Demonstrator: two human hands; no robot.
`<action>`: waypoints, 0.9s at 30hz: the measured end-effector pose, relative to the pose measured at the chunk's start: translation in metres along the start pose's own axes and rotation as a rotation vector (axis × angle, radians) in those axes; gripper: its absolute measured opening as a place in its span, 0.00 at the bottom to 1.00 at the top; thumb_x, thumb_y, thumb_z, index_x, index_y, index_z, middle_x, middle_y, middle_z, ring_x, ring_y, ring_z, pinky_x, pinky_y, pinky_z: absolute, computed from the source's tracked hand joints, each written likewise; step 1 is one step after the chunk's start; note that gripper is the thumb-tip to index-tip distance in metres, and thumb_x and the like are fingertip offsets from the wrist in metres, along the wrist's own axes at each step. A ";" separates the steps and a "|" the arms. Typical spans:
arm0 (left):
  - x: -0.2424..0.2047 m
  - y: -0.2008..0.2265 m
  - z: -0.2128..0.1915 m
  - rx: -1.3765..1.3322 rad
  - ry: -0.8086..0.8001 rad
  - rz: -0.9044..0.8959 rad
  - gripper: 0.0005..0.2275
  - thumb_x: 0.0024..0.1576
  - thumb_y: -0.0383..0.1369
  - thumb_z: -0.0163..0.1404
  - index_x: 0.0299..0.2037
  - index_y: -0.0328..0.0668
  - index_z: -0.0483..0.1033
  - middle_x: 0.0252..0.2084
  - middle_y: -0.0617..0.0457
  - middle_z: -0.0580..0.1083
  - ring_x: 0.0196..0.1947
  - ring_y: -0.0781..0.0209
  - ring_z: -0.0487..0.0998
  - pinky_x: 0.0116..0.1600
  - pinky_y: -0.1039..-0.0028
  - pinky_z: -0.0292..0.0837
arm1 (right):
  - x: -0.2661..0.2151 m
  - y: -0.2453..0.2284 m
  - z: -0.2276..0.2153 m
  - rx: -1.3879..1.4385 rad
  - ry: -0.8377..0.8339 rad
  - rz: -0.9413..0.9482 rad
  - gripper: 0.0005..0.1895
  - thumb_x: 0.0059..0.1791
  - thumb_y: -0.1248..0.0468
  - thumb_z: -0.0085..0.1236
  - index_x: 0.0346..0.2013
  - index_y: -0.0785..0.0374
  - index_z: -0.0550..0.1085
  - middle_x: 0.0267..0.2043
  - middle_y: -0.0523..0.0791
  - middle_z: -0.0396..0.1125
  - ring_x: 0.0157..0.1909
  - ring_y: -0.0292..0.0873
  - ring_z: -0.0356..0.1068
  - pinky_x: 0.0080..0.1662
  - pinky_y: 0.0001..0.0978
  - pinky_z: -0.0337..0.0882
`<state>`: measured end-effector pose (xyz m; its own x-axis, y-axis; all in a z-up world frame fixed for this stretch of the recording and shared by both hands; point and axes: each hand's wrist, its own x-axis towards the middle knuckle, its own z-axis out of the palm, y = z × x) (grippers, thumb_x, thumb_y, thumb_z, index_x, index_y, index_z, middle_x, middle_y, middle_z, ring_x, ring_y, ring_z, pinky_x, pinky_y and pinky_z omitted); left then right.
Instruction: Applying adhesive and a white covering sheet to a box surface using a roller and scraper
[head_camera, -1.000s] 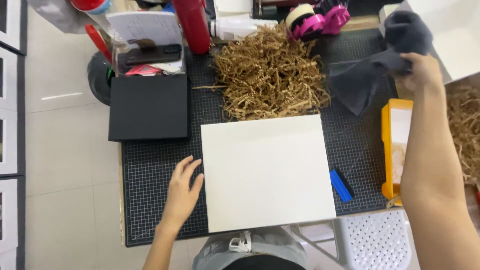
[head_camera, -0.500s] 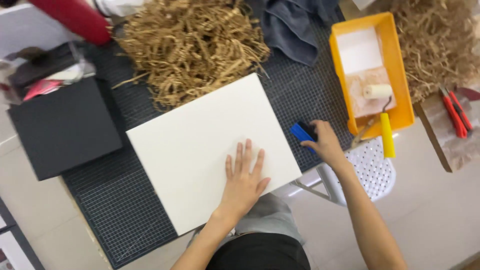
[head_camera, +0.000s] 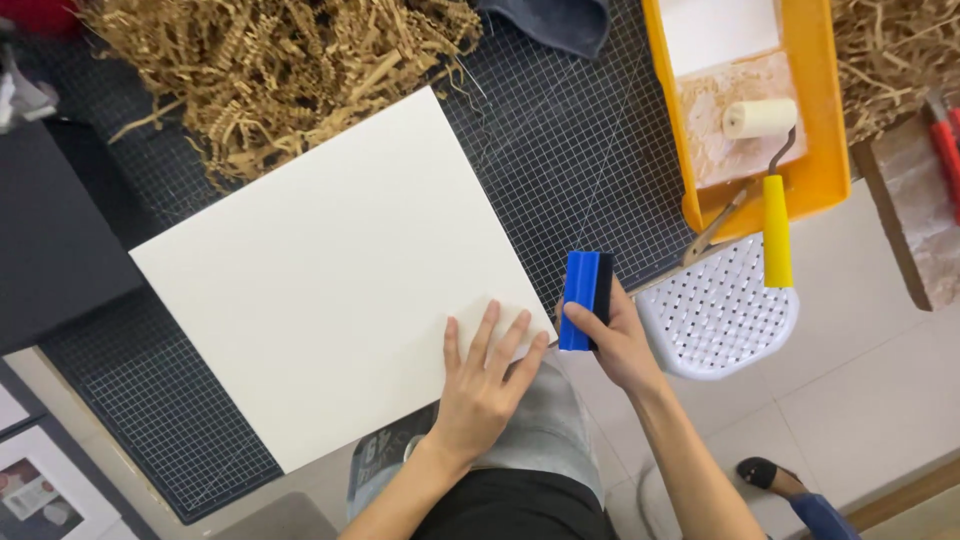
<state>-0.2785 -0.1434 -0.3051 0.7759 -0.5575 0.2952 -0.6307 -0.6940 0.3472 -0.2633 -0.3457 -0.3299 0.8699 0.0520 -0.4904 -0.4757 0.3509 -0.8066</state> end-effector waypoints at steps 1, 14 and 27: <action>-0.001 0.001 0.002 0.006 0.005 -0.001 0.13 0.67 0.28 0.42 0.58 0.47 0.74 0.64 0.46 0.68 0.66 0.37 0.66 0.65 0.33 0.53 | 0.001 -0.002 0.001 -0.095 0.049 -0.002 0.22 0.50 0.62 0.55 0.56 0.63 0.62 0.36 0.50 0.67 0.36 0.43 0.70 0.34 0.34 0.78; 0.001 0.002 0.009 0.058 0.017 0.007 0.11 0.66 0.29 0.46 0.58 0.49 0.75 0.62 0.47 0.70 0.64 0.37 0.69 0.65 0.34 0.52 | 0.012 -0.030 0.003 -0.459 -0.012 0.086 0.23 0.49 0.58 0.55 0.56 0.61 0.63 0.39 0.43 0.63 0.36 0.36 0.67 0.33 0.27 0.77; 0.002 0.000 0.009 0.071 0.080 0.001 0.08 0.66 0.30 0.49 0.53 0.49 0.77 0.59 0.48 0.73 0.62 0.38 0.71 0.65 0.35 0.53 | 0.038 -0.041 0.021 -0.731 -0.090 -0.062 0.17 0.51 0.56 0.54 0.50 0.60 0.65 0.38 0.41 0.63 0.36 0.35 0.62 0.38 0.27 0.66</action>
<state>-0.2768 -0.1488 -0.3122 0.7699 -0.5226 0.3664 -0.6273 -0.7253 0.2837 -0.2076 -0.3384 -0.3086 0.8905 0.1399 -0.4330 -0.3630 -0.3553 -0.8614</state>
